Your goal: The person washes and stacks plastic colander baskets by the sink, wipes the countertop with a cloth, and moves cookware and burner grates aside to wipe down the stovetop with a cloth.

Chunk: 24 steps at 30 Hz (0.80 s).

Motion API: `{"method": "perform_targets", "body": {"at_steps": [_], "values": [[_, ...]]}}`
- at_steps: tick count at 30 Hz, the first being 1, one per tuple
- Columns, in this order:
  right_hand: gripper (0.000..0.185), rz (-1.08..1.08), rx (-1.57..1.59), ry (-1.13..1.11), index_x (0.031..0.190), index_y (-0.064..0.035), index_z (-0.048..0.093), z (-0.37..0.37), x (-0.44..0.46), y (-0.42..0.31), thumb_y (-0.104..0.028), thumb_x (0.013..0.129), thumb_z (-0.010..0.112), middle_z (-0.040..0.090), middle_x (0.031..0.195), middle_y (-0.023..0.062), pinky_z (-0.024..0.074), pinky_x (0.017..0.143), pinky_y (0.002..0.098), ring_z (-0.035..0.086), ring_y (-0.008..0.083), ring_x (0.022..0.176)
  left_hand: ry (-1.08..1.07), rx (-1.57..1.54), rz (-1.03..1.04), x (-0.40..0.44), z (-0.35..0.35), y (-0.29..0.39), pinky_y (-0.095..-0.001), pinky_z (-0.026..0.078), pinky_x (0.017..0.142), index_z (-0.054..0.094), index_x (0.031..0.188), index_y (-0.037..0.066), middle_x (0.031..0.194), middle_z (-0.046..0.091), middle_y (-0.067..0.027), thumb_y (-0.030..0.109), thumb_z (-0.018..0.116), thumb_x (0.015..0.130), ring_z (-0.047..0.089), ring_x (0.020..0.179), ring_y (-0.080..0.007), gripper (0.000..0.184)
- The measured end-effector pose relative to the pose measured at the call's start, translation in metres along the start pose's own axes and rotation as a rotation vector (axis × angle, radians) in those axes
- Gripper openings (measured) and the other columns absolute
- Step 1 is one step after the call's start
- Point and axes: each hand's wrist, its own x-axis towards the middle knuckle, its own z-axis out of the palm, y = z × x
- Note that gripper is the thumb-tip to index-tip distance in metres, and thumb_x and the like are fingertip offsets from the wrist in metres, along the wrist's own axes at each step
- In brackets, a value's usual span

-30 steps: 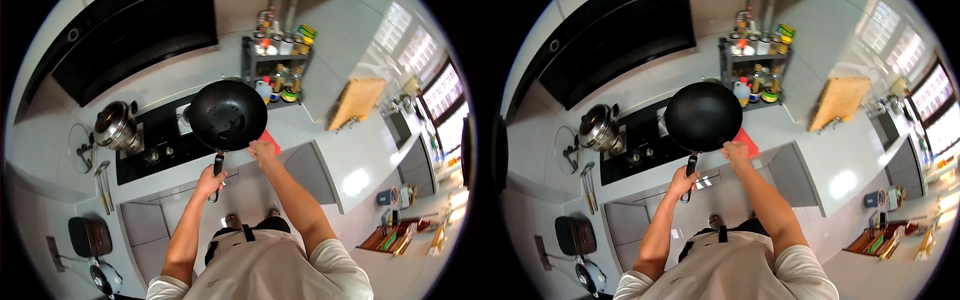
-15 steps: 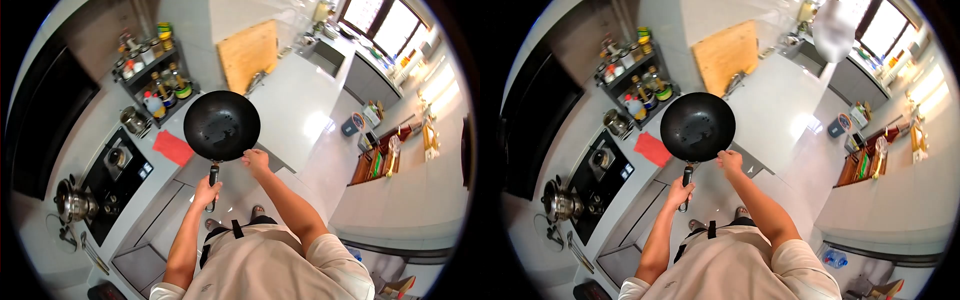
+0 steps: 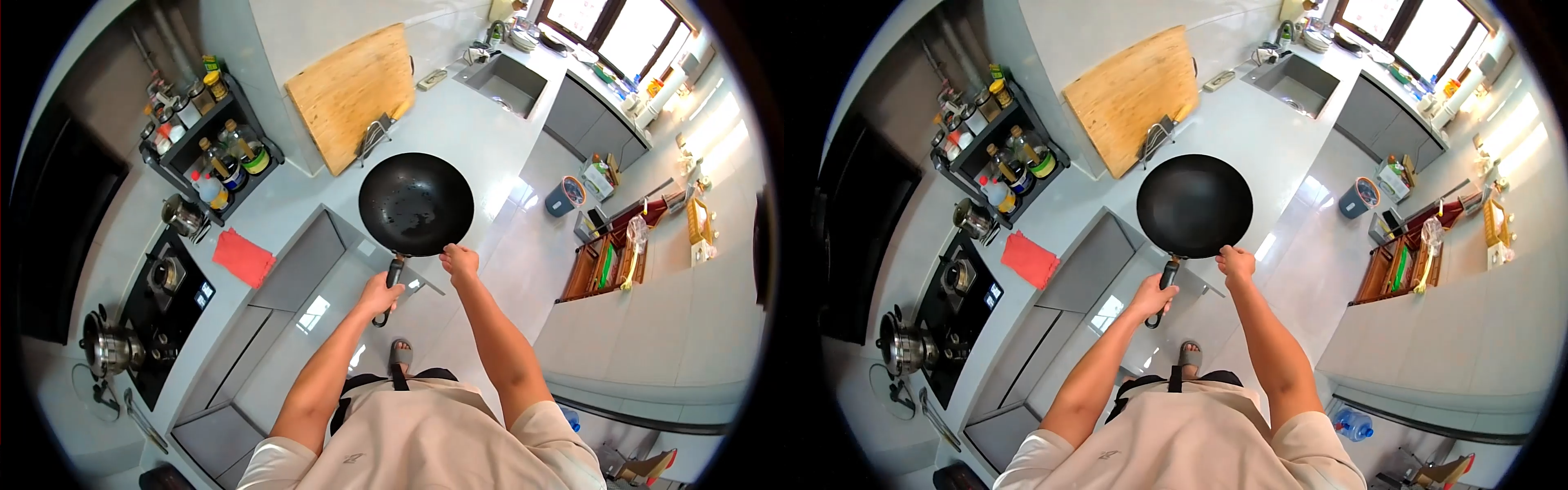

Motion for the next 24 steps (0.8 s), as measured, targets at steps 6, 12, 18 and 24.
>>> {"method": "perform_targets", "body": {"at_steps": [6,12,18,24], "values": [[0.011,0.025,-0.023,0.024,0.095,0.0044,0.065,-0.012,0.023,-0.005,-0.001,0.088,0.071,0.072,0.085,0.0125,0.0547,0.056,0.0254,0.072,0.0187,0.071,0.019,-0.015,-0.034,0.015,0.019,0.008,-0.034,0.049,0.05,0.056,0.093,0.003,0.07,0.06,-0.0046,0.015,0.07,0.097,0.061,0.054,-0.0151,0.019],[0.01,-0.004,0.033,-0.077,0.095,0.0046,0.065,-0.02,0.059,0.012,0.0,0.089,0.072,0.071,0.08,0.013,0.0503,0.049,0.0252,0.071,0.0188,0.066,0.058,0.083,0.028,0.019,0.023,0.012,-0.0357,0.05,0.052,0.057,0.094,0.002,0.066,0.061,-0.0059,0.019,0.072,0.097,0.062,0.055,-0.0163,0.024],[0.037,-0.198,-0.353,0.177,0.114,-0.003,0.06,-0.028,0.094,0.034,-0.016,0.087,0.083,0.065,0.103,0.0092,0.0535,0.08,0.0388,0.063,0.0227,0.091,0.046,0.098,0.057,0.03,0.021,-0.004,-0.0386,0.054,0.06,0.06,0.097,0.0,0.077,0.069,-0.0097,0.03,0.074,0.098,0.064,0.058,-0.0186,0.033],[0.038,-0.694,-0.363,0.176,0.121,-0.0034,0.057,0.056,-0.018,-0.007,-0.015,0.091,0.078,0.052,0.101,0.0049,0.0486,0.091,0.034,0.054,0.0198,0.094,0.219,0.187,0.255,0.02,-0.024,-0.035,-0.0403,0.058,0.084,0.063,0.135,-0.002,0.095,0.078,-0.0135,0.038,0.07,0.1,0.075,0.088,-0.0258,0.053]]}}
